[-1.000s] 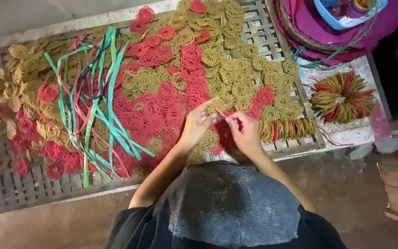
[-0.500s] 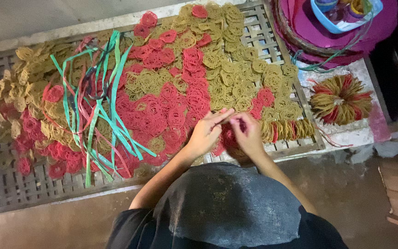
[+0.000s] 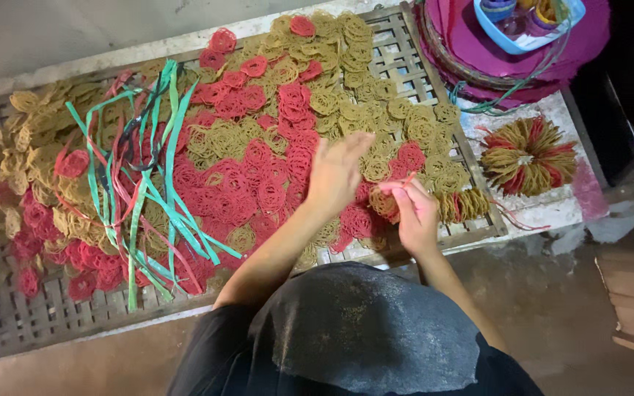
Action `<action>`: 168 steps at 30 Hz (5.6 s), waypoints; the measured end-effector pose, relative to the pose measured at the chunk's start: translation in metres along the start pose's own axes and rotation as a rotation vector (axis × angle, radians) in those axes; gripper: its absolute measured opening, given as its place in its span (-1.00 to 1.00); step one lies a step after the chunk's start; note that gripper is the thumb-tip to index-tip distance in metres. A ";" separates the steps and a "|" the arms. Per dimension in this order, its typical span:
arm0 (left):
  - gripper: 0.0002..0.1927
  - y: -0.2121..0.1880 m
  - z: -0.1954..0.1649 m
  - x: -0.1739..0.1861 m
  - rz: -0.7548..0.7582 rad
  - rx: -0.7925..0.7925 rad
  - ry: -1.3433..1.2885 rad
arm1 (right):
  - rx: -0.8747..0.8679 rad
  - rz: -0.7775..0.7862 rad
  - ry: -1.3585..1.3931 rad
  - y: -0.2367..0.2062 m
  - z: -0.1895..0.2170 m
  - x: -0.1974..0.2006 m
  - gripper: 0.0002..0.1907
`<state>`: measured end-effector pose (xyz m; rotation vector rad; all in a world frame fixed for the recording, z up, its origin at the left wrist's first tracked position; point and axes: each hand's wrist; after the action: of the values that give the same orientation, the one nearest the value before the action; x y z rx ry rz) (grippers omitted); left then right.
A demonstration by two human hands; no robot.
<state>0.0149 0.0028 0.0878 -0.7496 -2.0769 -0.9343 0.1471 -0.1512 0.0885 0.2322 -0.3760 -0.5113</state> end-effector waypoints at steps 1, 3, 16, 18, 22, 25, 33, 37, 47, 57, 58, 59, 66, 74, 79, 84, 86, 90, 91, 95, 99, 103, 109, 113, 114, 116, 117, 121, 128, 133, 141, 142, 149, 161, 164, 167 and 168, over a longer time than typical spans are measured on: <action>-0.32 0.009 0.012 -0.007 0.049 0.073 0.117 | -0.044 -0.006 0.073 0.000 -0.001 0.001 -0.76; -0.28 0.016 0.030 -0.020 0.166 0.182 0.247 | -0.131 -0.023 0.174 -0.002 -0.004 0.001 -0.80; -0.39 0.035 0.073 -0.025 0.289 0.154 0.348 | -0.284 0.009 0.411 0.002 -0.046 -0.024 -0.92; -0.60 0.041 0.070 -0.019 0.425 0.217 0.386 | -0.290 0.022 0.402 0.005 -0.046 -0.027 -0.92; -0.74 0.038 0.068 -0.007 0.124 0.177 0.173 | -0.291 0.029 0.301 0.013 -0.042 -0.028 -0.90; -0.78 0.025 0.073 -0.008 0.035 0.384 -0.342 | -0.260 0.014 0.170 0.017 -0.039 -0.027 -0.90; -0.77 -0.016 0.071 -0.036 0.041 0.536 -1.093 | -0.344 -0.025 0.051 0.030 -0.048 -0.036 -0.90; -0.73 -0.024 0.064 -0.037 -0.004 0.493 -1.108 | -0.335 -0.014 0.093 0.032 -0.059 -0.038 -0.91; -0.69 -0.018 0.020 0.002 0.164 0.264 -1.038 | -0.421 0.035 0.343 0.024 -0.059 -0.031 -0.93; -0.72 0.023 -0.006 0.012 0.048 -0.084 -0.581 | 0.111 0.020 -0.146 0.018 -0.027 0.001 -0.75; -0.64 0.026 -0.001 0.009 0.065 -0.067 -0.614 | -0.043 0.060 0.018 0.018 -0.028 -0.002 -0.78; -0.56 0.029 0.003 0.006 0.082 -0.049 -0.646 | -0.193 0.102 0.185 0.017 -0.028 -0.004 -0.76; -0.41 0.010 0.051 -0.016 0.305 0.032 0.163 | -0.117 -0.007 0.272 0.017 -0.020 0.004 -0.80; -0.57 -0.005 0.070 -0.024 0.125 0.562 -1.356 | -0.268 0.043 0.009 0.024 -0.027 -0.019 -0.86; -0.55 -0.017 0.069 -0.031 0.156 0.583 -1.282 | -0.266 0.108 -0.016 0.027 -0.042 -0.032 -0.88; -0.55 -0.018 0.065 -0.030 0.138 0.544 -1.237 | -0.283 0.128 -0.024 0.027 -0.052 -0.038 -0.89; -0.54 -0.018 0.061 -0.030 0.174 0.528 -1.236 | -0.321 0.133 -0.032 0.027 -0.055 -0.038 -0.89; -0.60 -0.018 0.047 -0.022 0.275 0.309 -1.333 | -0.405 0.102 0.063 0.029 -0.057 -0.037 -0.87; -0.61 -0.015 0.042 -0.019 0.264 0.306 -1.321 | -0.464 0.095 0.076 0.029 -0.056 -0.036 -0.86; -0.68 -0.003 0.016 0.005 0.048 0.176 -0.612 | -0.115 -0.093 0.119 0.032 -0.046 -0.023 -0.75; -0.69 0.020 -0.003 0.024 0.019 -0.081 -0.426 | 0.099 -0.166 -0.212 0.032 -0.038 -0.007 -0.72; -0.64 0.033 -0.002 0.011 0.113 -0.008 -0.570 | -0.016 0.027 -0.045 0.025 -0.045 -0.007 -0.83; -0.39 0.037 0.049 -0.040 0.043 -0.069 -0.024 | -0.125 -0.123 0.325 0.020 -0.061 0.004 -0.80; -0.63 0.032 0.060 -0.046 0.159 -0.030 0.137 | -0.125 -0.073 0.232 0.020 -0.053 0.006 -0.80; -0.66 0.031 0.060 -0.044 0.167 0.053 0.063 | -0.204 -0.066 0.245 0.020 -0.050 0.005 -0.81; -0.69 0.029 0.059 -0.036 0.190 0.223 -0.085 | -0.369 -0.050 0.275 0.020 -0.045 0.002 -0.82; -0.67 0.028 0.058 -0.032 0.209 0.367 -0.245 | -0.331 -0.030 0.158 0.021 -0.043 0.001 -0.82; -0.65 0.021 0.066 -0.028 0.149 0.588 -0.773 | -0.308 0.045 -0.034 0.024 -0.044 -0.007 -0.83; -0.67 -0.005 0.073 -0.036 0.033 0.437 -1.075 | -0.335 0.098 -0.027 0.033 -0.048 -0.024 -0.84; -0.68 -0.009 0.057 -0.019 0.144 0.372 -1.084 | -0.315 0.099 -0.015 0.037 -0.052 -0.028 -0.85; -0.71 0.004 0.027 0.002 0.250 0.266 -1.068 | -0.216 0.067 -0.147 0.032 -0.054 -0.020 -0.87; -0.72 0.005 0.021 0.004 0.252 0.337 -0.854 | -0.133 0.001 -0.122 0.033 -0.051 -0.016 -0.85; -0.77 0.022 -0.009 0.009 0.021 -0.144 -0.454 | 0.194 0.002 -0.382 0.033 -0.024 0.009 -0.74; -0.31 0.003 0.030 -0.037 0.388 -0.190 0.072 | -0.222 -0.103 0.354 0.019 -0.038 0.005 -0.81; -0.62 -0.001 0.044 -0.043 0.318 -0.052 -0.134 | -0.242 -0.094 0.406 0.021 -0.041 0.001 -0.89; -0.68 0.001 0.054 -0.047 0.022 0.085 -0.871 | -0.272 0.029 0.274 0.023 -0.045 -0.001 -0.89; -0.71 0.002 0.058 -0.047 0.070 0.233 -1.026 | -0.284 0.050 0.193 0.022 -0.046 -0.003 -0.90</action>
<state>0.0216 0.0405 0.0237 -1.3382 -2.9138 -0.2223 0.1729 -0.1249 0.0524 -0.0037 -0.1182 -0.4824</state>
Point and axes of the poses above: each hand's wrist, its own y-axis towards the middle knuckle, its own x-axis out of the back of the hand, z = x × y, and after that the axes turned 2 degrees about -x, right-handed
